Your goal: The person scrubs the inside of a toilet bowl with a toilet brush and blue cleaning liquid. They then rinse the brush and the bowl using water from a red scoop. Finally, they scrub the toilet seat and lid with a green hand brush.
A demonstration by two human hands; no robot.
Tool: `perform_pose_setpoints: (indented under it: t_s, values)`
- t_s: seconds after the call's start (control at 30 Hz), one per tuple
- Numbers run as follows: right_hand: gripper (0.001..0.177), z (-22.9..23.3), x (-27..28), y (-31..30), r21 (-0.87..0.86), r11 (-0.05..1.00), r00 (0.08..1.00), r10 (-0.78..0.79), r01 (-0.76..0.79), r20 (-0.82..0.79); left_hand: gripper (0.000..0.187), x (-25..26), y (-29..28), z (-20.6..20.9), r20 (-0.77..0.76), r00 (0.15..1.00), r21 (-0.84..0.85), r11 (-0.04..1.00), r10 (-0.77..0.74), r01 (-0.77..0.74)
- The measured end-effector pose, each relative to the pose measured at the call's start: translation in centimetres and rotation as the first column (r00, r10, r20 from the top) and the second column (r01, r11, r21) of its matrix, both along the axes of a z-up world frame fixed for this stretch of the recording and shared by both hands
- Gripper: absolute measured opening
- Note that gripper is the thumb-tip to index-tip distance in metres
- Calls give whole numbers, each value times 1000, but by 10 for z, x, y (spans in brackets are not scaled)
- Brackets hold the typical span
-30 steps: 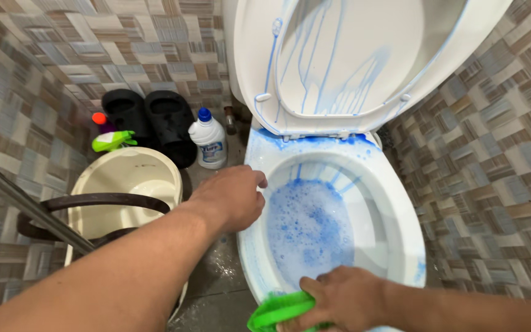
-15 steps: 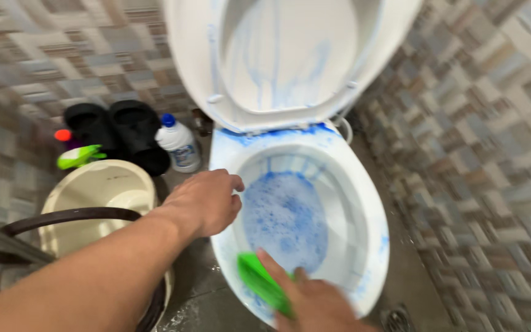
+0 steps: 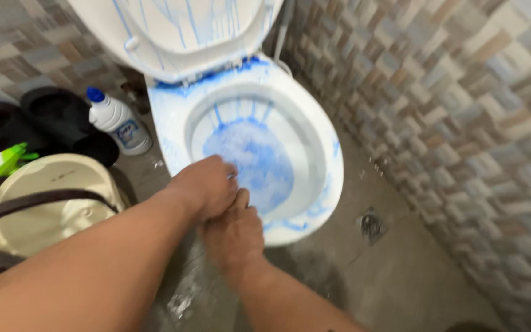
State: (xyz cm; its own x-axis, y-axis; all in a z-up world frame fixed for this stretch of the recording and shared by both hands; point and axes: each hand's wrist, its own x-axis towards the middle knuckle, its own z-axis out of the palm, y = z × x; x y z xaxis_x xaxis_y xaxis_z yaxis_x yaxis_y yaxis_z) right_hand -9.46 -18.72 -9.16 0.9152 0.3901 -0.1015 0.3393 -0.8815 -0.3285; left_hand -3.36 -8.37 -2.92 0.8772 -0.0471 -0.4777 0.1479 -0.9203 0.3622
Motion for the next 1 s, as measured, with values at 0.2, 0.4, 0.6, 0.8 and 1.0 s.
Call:
perform_pose_setpoints:
  t_s: [0.2, 0.4, 0.6, 0.8, 1.0]
  values:
    - [48, 10, -5, -90, 30, 941, 893, -309, 337, -327, 43, -11, -25, -10, 24, 996, -96, 992, -83, 85]
    - [56, 19, 12, -124, -54, 973, 964, -229, 224, -134, 40, -11, -39, -15, 54, 989, -114, 983, -136, 141]
    - [48, 18, 21, -131, -208, 942, 941, -298, 264, -159, 31, -6, -33, -19, 118, 981, -59, 985, -153, 160]
    - [54, 28, 36, -155, -363, 923, 970, -191, 126, -150, 31, 2, -28, -23, 166, 971, -89, 978, -170, 186]
    - [48, 28, 72, -183, -291, 948, 972, -179, 129, -150, 31, 25, -42, -16, 164, 969, -68, 977, -187, 200]
